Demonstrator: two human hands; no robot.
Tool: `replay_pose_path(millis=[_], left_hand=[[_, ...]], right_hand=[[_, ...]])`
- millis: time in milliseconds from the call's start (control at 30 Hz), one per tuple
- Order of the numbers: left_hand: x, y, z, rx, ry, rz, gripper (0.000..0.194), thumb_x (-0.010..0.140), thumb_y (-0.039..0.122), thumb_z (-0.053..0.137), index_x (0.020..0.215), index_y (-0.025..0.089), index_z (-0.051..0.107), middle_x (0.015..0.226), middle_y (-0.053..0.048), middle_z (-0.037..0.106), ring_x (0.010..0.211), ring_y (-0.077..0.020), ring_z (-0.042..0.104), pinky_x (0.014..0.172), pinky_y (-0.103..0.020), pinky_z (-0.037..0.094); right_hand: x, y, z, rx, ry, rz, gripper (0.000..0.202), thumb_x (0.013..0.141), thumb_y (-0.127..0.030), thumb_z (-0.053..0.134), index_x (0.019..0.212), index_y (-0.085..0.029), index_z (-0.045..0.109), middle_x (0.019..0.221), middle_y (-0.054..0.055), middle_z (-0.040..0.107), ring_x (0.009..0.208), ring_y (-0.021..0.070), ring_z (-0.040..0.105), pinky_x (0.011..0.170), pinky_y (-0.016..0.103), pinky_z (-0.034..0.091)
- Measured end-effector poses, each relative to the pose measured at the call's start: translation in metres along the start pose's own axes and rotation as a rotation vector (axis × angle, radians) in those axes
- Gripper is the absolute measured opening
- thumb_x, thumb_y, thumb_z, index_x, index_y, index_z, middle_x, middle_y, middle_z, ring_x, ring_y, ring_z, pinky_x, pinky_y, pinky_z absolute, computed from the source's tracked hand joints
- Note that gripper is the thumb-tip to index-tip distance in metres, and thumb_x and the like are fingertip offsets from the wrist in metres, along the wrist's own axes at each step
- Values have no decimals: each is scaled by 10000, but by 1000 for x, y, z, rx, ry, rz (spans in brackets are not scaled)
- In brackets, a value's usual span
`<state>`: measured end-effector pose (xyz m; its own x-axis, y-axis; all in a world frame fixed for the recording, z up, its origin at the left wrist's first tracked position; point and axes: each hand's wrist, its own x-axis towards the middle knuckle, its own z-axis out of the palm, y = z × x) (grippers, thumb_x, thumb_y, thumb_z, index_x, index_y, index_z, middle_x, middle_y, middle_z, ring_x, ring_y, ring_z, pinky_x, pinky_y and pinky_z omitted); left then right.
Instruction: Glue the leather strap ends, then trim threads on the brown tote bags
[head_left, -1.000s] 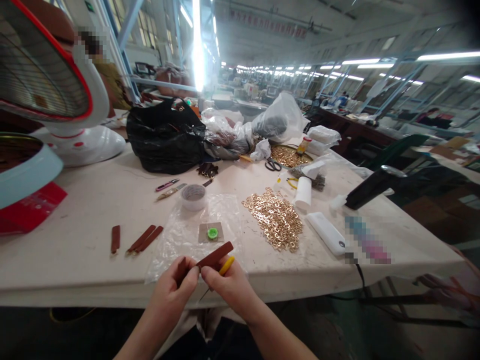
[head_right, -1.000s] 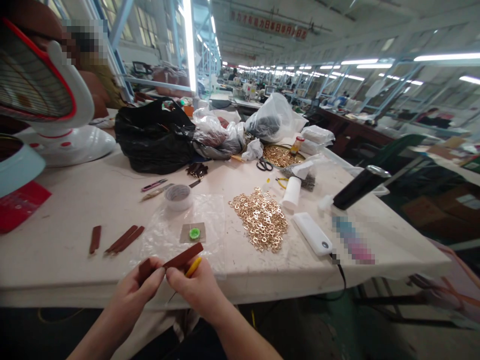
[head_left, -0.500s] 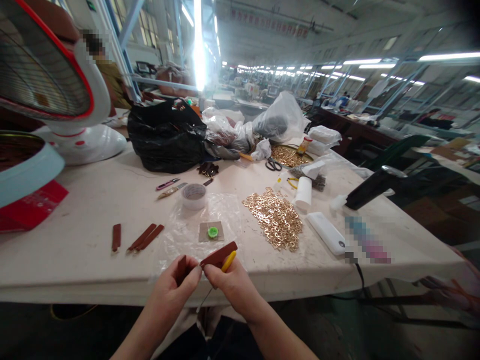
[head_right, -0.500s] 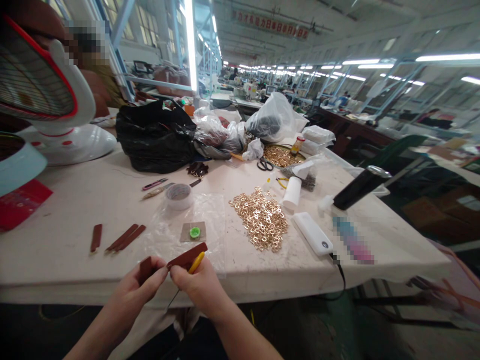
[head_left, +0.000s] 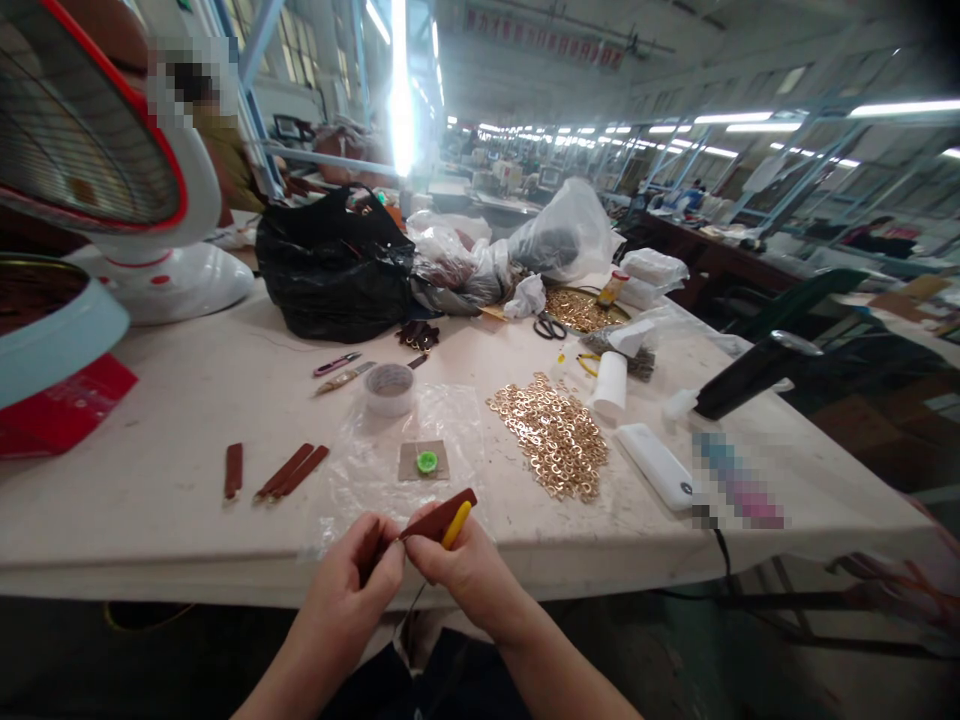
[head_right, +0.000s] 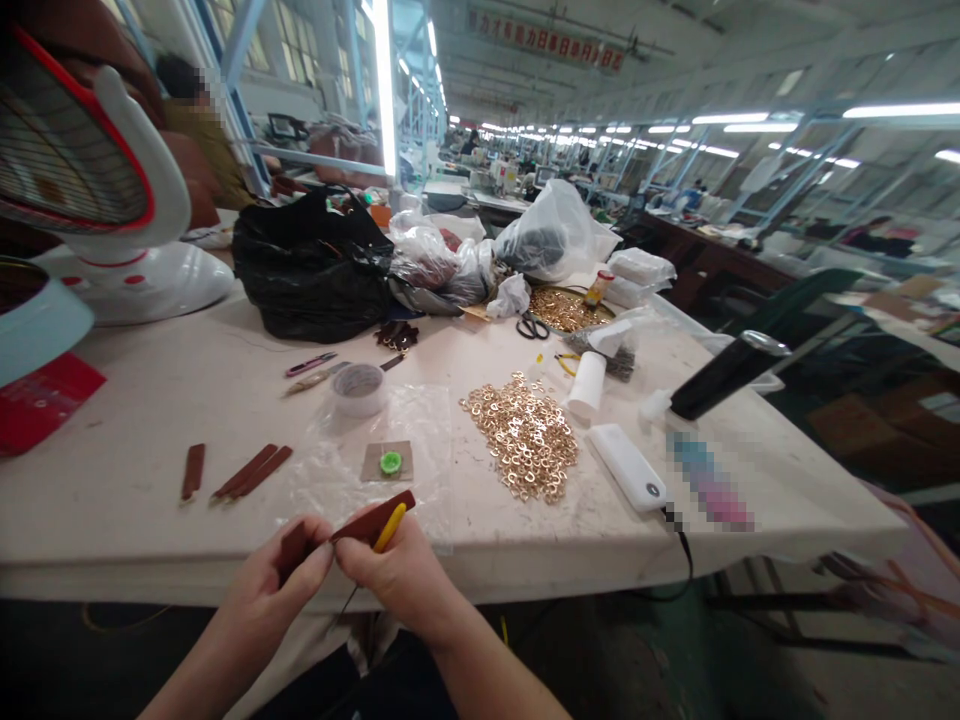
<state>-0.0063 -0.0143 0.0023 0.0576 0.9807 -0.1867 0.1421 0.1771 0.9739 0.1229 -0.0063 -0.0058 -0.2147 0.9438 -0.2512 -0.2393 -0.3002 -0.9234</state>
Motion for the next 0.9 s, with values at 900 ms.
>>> replay_pose_path(millis=[900], left_hand=[[1,-9,-4,28,-126,74,289,836,437,427,670,201,410,630,34,364,610,-133,355,576,-256,306]], right_hand=[[7,8,1,-72,109,69,242,546,-317,689,632,-169,518,466,-85,379,443,61,309,433,194,267]])
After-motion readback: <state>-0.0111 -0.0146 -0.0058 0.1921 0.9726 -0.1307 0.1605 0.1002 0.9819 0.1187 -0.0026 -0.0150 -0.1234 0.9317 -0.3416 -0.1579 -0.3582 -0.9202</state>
